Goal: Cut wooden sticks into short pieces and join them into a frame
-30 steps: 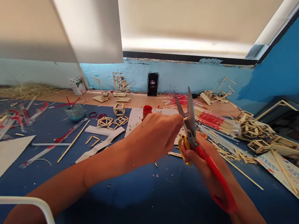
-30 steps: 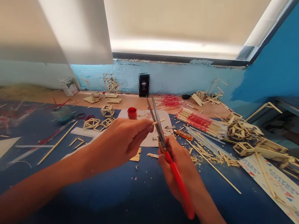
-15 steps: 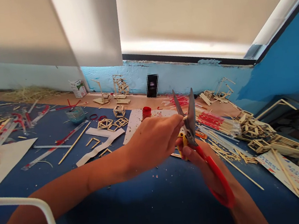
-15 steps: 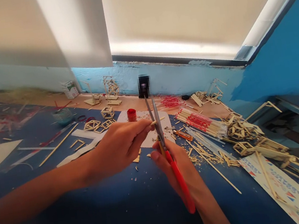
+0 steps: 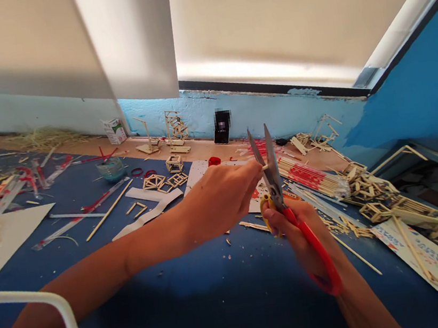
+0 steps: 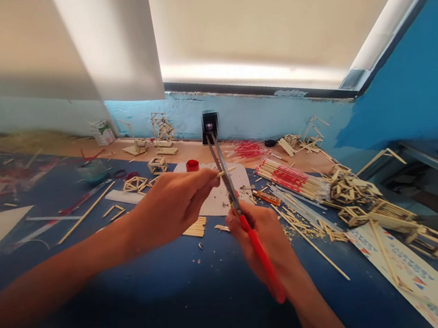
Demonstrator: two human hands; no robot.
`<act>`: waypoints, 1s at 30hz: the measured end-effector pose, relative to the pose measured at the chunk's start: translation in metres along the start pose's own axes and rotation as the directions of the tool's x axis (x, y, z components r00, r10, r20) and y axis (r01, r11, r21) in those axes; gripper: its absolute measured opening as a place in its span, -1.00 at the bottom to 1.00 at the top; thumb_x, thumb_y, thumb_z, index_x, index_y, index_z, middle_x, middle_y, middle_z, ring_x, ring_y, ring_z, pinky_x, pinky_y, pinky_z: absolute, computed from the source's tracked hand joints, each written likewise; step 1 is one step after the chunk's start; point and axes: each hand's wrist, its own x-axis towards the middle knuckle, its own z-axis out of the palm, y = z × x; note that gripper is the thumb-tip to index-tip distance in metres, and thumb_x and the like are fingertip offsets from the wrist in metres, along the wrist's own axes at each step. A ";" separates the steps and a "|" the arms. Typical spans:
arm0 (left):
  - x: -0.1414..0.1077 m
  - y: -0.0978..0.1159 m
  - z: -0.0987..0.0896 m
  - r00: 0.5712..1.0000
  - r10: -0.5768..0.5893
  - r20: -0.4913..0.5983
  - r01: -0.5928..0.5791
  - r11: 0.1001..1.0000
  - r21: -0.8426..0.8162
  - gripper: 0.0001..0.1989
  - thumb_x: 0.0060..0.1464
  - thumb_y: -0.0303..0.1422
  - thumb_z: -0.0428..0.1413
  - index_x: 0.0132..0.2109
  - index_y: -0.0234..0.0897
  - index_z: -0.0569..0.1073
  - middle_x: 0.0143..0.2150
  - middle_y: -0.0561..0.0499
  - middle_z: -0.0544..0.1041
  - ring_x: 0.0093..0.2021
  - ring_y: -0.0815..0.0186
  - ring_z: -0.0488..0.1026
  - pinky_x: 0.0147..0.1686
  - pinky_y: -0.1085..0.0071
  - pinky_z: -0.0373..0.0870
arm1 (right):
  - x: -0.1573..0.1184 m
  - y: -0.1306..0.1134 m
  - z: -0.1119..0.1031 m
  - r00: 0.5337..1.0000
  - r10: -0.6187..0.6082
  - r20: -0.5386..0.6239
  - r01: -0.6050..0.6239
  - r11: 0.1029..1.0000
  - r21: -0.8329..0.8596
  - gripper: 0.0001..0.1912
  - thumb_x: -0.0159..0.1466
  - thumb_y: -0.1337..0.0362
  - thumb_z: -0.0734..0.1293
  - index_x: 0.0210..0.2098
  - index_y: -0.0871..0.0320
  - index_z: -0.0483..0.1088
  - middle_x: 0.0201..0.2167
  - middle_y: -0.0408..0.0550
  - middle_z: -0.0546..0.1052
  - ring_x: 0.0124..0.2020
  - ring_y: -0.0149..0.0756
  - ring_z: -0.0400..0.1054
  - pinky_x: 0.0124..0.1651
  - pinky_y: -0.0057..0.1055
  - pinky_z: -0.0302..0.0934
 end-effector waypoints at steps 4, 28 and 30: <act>-0.004 0.004 -0.003 0.998 0.053 0.030 -0.055 0.997 0.053 -0.83 0.33 -0.54 -0.07 -0.17 -0.41 0.42 -0.44 0.02 0.47 -0.50 0.36 0.33 -0.47 0.42 0.15 | 0.003 -0.008 -0.002 0.998 0.000 0.057 -0.008 0.990 0.141 -0.65 0.33 -0.09 0.27 -0.21 0.06 0.41 -0.33 -0.11 0.47 -0.31 -0.20 0.32 -0.27 -0.31 0.20; 0.002 -0.007 0.001 0.995 0.095 -0.039 -0.082 0.963 0.257 -0.80 0.30 -0.61 -0.10 -0.20 -0.33 0.38 -0.43 0.05 0.49 -0.48 0.36 0.40 -0.47 0.44 0.21 | 0.007 0.002 -0.005 0.996 0.006 0.086 -0.013 0.997 0.082 -0.61 0.37 -0.06 0.23 -0.40 0.10 0.34 -0.53 -0.16 0.38 -0.47 -0.28 0.26 -0.36 -0.33 0.15; 0.002 -0.006 0.004 0.993 0.118 -0.030 -0.106 0.958 0.266 -0.81 0.28 -0.62 -0.08 -0.20 -0.34 0.38 -0.42 0.04 0.51 -0.44 0.33 0.44 -0.41 0.43 0.28 | 0.009 -0.003 -0.005 0.997 -0.015 0.080 0.007 0.995 0.098 -0.57 0.35 -0.14 0.24 -0.35 0.09 0.37 -0.45 -0.12 0.45 -0.38 -0.24 0.32 -0.31 -0.33 0.18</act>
